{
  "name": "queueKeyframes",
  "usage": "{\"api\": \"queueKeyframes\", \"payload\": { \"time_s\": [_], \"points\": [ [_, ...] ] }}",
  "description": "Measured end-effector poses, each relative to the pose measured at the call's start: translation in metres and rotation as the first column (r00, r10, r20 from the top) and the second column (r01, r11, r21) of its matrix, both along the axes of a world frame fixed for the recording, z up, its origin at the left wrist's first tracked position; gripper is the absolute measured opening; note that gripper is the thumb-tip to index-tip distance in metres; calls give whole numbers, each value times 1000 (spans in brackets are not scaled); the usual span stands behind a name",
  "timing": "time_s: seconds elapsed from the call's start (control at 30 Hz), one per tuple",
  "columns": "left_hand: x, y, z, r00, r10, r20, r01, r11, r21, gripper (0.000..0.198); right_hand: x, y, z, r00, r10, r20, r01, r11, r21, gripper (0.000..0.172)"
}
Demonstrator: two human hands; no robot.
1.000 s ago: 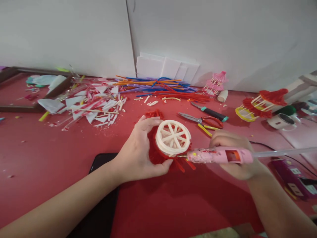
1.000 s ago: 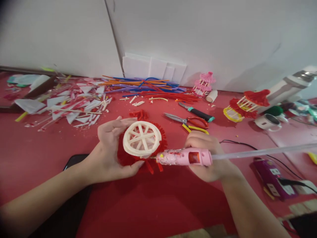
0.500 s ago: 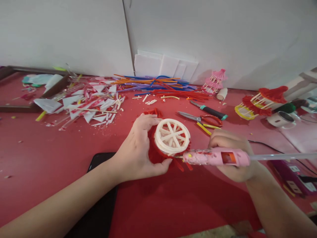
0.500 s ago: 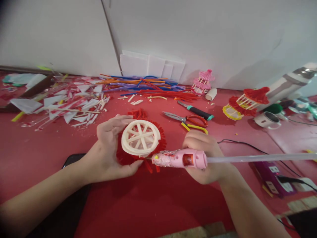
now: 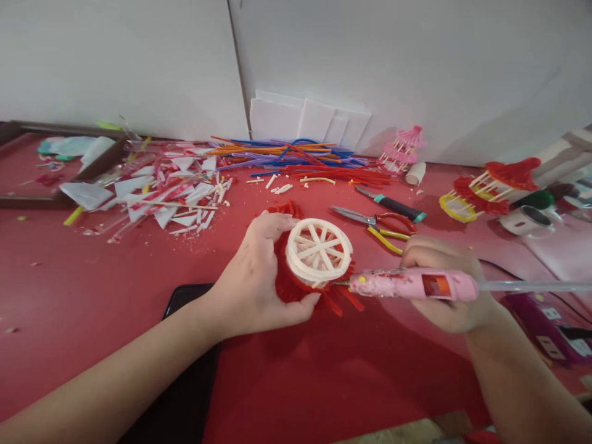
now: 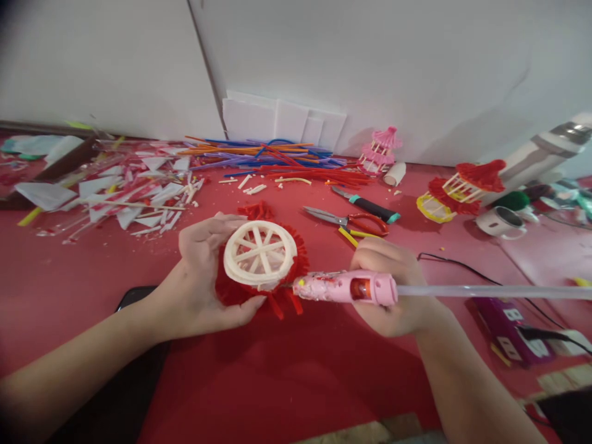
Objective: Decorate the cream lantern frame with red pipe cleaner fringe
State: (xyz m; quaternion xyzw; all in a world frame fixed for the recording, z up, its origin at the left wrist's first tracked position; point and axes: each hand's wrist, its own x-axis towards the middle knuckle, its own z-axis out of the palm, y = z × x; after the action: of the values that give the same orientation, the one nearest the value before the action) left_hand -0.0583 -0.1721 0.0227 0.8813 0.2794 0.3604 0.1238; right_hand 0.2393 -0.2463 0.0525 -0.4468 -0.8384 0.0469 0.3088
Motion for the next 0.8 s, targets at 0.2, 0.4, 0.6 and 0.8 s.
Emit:
{"api": "queueKeyframes", "payload": {
  "time_s": [0.2,0.4,0.6,0.8],
  "points": [
    [-1,1,0,1000,-4,-8,4,1000,-13,88,0,0,2,1000,-22,12,22,999,30,11],
    [-1,2,-1,1000,-20,-1,20,1000,8,85,-1,2,4,999,-35,20,35,999,38,11],
    [-2,2,-2,1000,-23,7,23,1000,-1,81,4,2,-2,997,-78,-27,79,996,39,6],
    [-2,1,-11,996,-40,84,47,996,-78,82,17,14,-18,860,-442,-255,397,893,-210,6]
  ]
}}
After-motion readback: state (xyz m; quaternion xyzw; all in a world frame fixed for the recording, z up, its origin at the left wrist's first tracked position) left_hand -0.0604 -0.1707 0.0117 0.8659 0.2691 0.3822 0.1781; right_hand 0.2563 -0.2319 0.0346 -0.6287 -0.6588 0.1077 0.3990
